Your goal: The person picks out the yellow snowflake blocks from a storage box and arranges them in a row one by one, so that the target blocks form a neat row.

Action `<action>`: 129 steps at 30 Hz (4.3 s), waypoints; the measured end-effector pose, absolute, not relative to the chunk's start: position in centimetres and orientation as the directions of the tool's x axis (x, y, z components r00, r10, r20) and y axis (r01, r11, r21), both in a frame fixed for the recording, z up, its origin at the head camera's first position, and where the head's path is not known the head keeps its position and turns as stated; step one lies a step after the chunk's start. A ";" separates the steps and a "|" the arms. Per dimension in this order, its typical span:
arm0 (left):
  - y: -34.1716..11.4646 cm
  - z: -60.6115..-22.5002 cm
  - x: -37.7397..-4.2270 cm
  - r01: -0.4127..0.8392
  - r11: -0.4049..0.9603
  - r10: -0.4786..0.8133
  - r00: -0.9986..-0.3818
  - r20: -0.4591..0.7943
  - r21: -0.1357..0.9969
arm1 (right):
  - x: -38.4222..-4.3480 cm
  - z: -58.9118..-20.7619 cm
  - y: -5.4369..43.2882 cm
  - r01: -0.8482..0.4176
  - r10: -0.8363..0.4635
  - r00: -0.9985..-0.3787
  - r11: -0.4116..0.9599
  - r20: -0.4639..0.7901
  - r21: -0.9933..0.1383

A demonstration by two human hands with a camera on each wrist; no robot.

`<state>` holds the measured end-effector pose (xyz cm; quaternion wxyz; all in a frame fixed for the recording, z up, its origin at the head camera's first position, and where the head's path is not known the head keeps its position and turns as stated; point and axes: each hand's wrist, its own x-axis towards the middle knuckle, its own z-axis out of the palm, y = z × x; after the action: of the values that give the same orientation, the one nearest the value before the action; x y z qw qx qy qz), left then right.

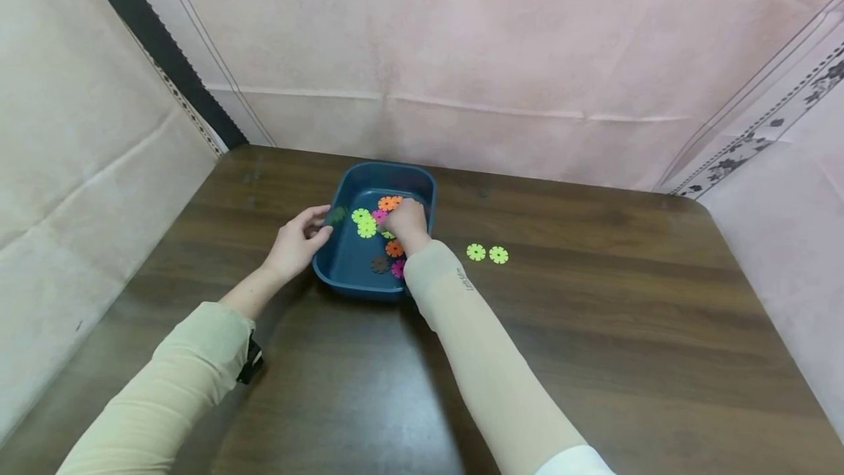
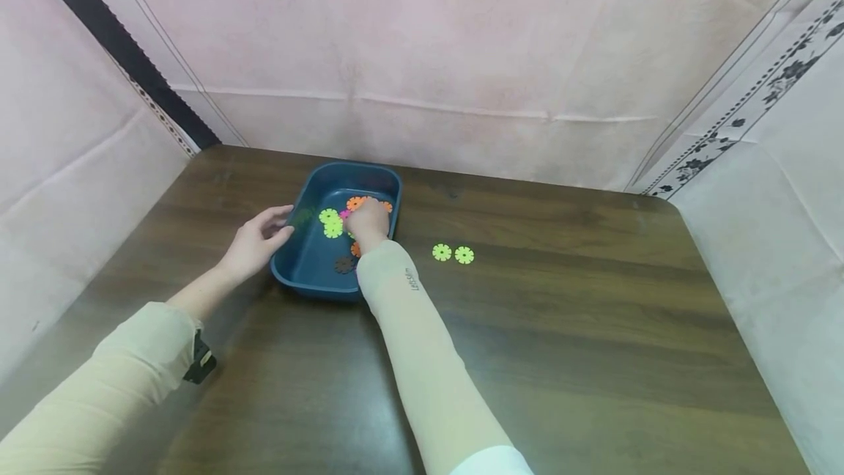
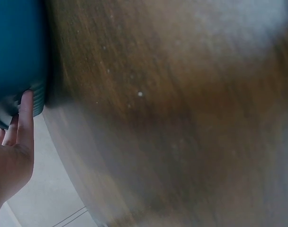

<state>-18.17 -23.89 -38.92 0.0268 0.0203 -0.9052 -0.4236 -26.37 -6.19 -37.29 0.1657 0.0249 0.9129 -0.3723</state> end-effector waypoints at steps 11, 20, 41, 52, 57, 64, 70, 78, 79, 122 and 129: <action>-23.7 -38.7 -18.1 -0.015 0.642 -0.056 -0.998 0.027 0.766 | -26.3 -38.1 -6.6 0.042 -0.106 -0.963 0.848 -0.247 -0.528; -23.9 -39.0 -18.3 -0.019 0.639 -0.058 -0.998 0.023 0.769 | -26.1 -38.3 -6.5 0.040 -0.111 -0.959 0.858 -0.261 -0.512; -23.9 -38.7 -18.3 -0.035 0.641 -0.058 -0.998 0.003 0.766 | -26.4 -38.1 -5.9 -0.015 -0.203 -0.957 0.748 -0.207 -0.664; -23.9 -39.0 -18.3 -0.034 0.643 -0.054 -0.999 0.001 0.765 | -27.2 -37.8 -6.0 0.267 -0.157 -0.905 0.512 -0.395 -0.816; -23.9 -38.9 -18.3 -0.030 0.641 -0.055 -0.998 0.007 0.767 | -27.0 -36.7 -5.4 0.331 -0.230 -0.874 0.364 -0.428 -0.871; -24.0 -39.0 -18.3 -0.031 0.632 -0.060 -0.998 0.009 0.774 | -27.4 -34.8 -3.4 0.362 -0.316 -0.843 0.267 -0.436 -0.893; -24.0 -39.3 -18.3 -0.025 0.606 -0.072 -0.997 0.024 0.795 | -28.4 -33.2 -1.2 0.397 -0.321 -0.843 0.171 -0.432 -0.902; -24.1 -40.0 -18.0 -0.005 0.559 -0.100 -0.993 0.061 0.829 | -29.4 -32.1 2.5 0.401 -0.344 -0.847 0.087 -0.405 -0.912; -24.0 -40.1 -17.9 -0.006 0.556 -0.100 -0.993 0.060 0.831 | -29.5 -32.0 3.0 0.402 -0.352 -0.845 0.077 -0.402 -0.912; -24.5 -39.6 -17.8 -0.062 0.497 -0.085 -0.996 -0.022 0.866 | -28.8 -37.9 19.4 0.406 -0.319 -0.785 0.384 -0.531 -0.830; -24.4 -39.4 -17.8 -0.108 0.464 -0.087 -0.993 -0.077 0.879 | -28.6 -38.5 19.0 0.353 -0.305 -0.791 0.481 -0.531 -0.802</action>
<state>-17.82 -24.38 -39.37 -0.0106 0.0570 -0.8556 -0.5143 -28.56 18.98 -38.47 0.3231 0.0153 0.7976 -0.5092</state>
